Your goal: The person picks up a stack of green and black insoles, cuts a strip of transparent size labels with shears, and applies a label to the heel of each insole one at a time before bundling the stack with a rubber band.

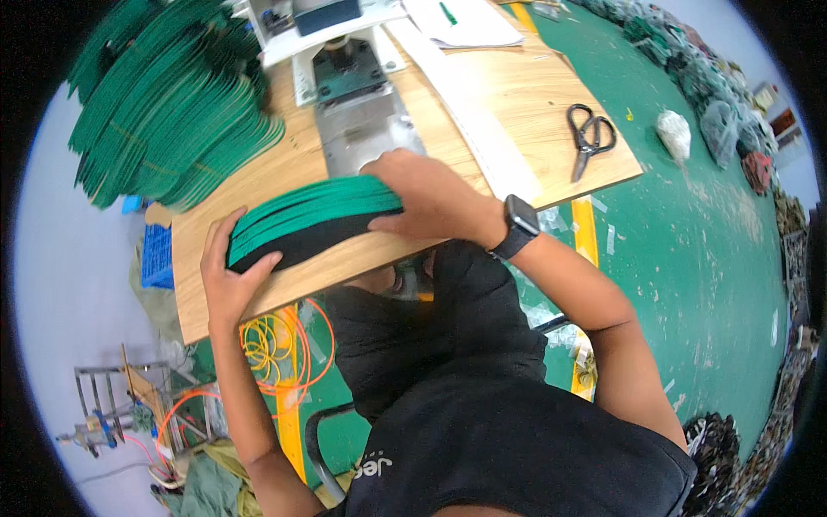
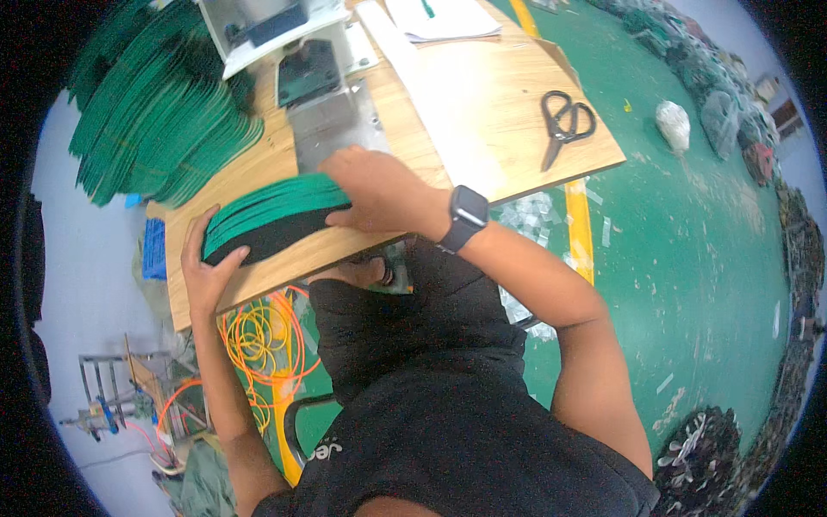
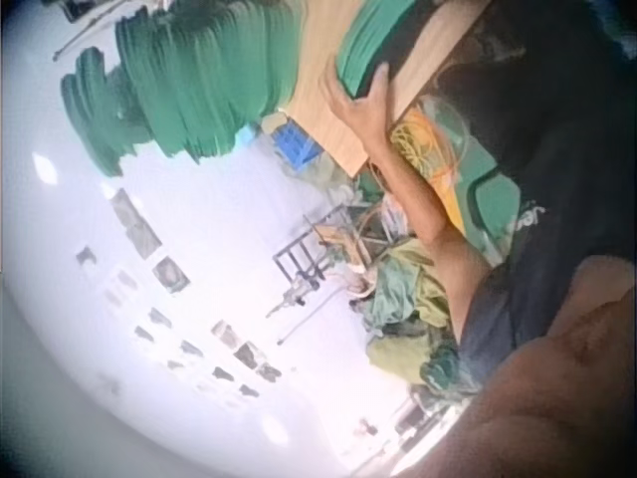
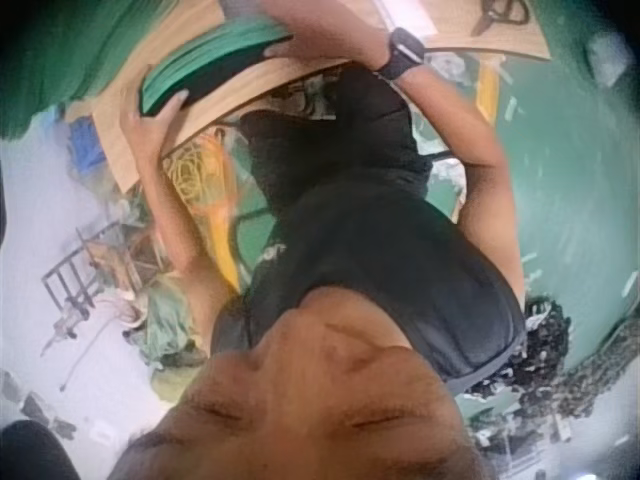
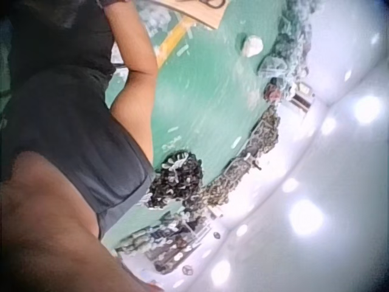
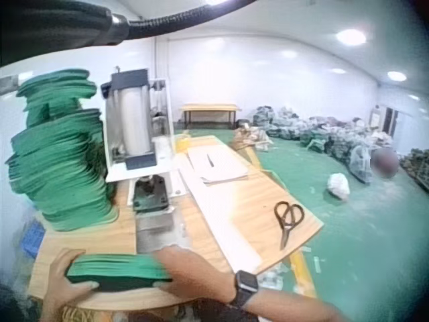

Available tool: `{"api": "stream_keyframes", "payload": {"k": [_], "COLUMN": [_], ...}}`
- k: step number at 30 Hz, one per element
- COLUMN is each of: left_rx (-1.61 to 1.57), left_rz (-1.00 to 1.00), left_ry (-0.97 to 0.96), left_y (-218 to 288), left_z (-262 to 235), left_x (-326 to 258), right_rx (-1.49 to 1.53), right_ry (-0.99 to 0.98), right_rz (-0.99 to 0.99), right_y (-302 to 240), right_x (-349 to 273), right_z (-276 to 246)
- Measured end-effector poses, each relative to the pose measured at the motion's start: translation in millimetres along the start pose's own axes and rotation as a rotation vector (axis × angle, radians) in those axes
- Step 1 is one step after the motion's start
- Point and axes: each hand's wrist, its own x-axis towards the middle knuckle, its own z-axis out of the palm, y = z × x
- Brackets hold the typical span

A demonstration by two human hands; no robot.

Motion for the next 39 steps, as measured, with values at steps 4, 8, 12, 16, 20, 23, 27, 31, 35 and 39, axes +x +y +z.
{"api": "stream_keyframes", "payload": {"k": [4, 8, 12, 16, 20, 23, 27, 31, 35, 39], "left_rx": [-0.030, 0.027, -0.006, -0.051, -0.110, -0.155, -0.139, -0.144, -0.162, -0.215], "left_rz": [0.003, 0.092, 0.046, 0.052, -0.003, 0.007, -0.045, -0.069, -0.006, -0.086], "left_ry": [0.048, 0.054, 0.042, 0.071, 0.089, 0.122, 0.052, 0.084, 0.131, 0.141], "left_y": [0.8, -0.3, -4.6, -22.1, -18.7, -15.9, -22.9, -31.8, -28.5, -25.5], "left_z": [4.4, -8.6, -10.1, -2.8, -3.8, 1.5, -2.5, -6.9, -2.7, -4.0], "left_x": [-6.9, -7.2, -11.7, -14.6, -15.4, -13.4, -11.5, -17.8, -13.0, -12.0], "right_rx": [0.121, 0.130, 0.215, 0.240, 0.190, 0.152, 0.108, 0.068, 0.061, 0.136], "right_ry": [0.164, 0.262, 0.207, 0.153, 0.142, 0.138, 0.054, -0.029, -0.007, 0.033], "right_rz": [0.057, 0.054, -0.033, -0.029, -0.037, -0.072, -0.093, -0.154, -0.116, -0.049], "right_y": [11.1, 9.3, -1.1, 11.5, 4.4, 2.2, 1.4, 0.5, -1.6, 6.1], "right_x": [-14.1, -7.7, 0.6, -5.2, -4.3, -2.5, -1.3, 5.3, 3.1, -0.1], "right_z": [5.0, 24.5, 21.7, 18.4, 14.4, 10.1, 5.3, 2.1, 2.9, 5.9]}}
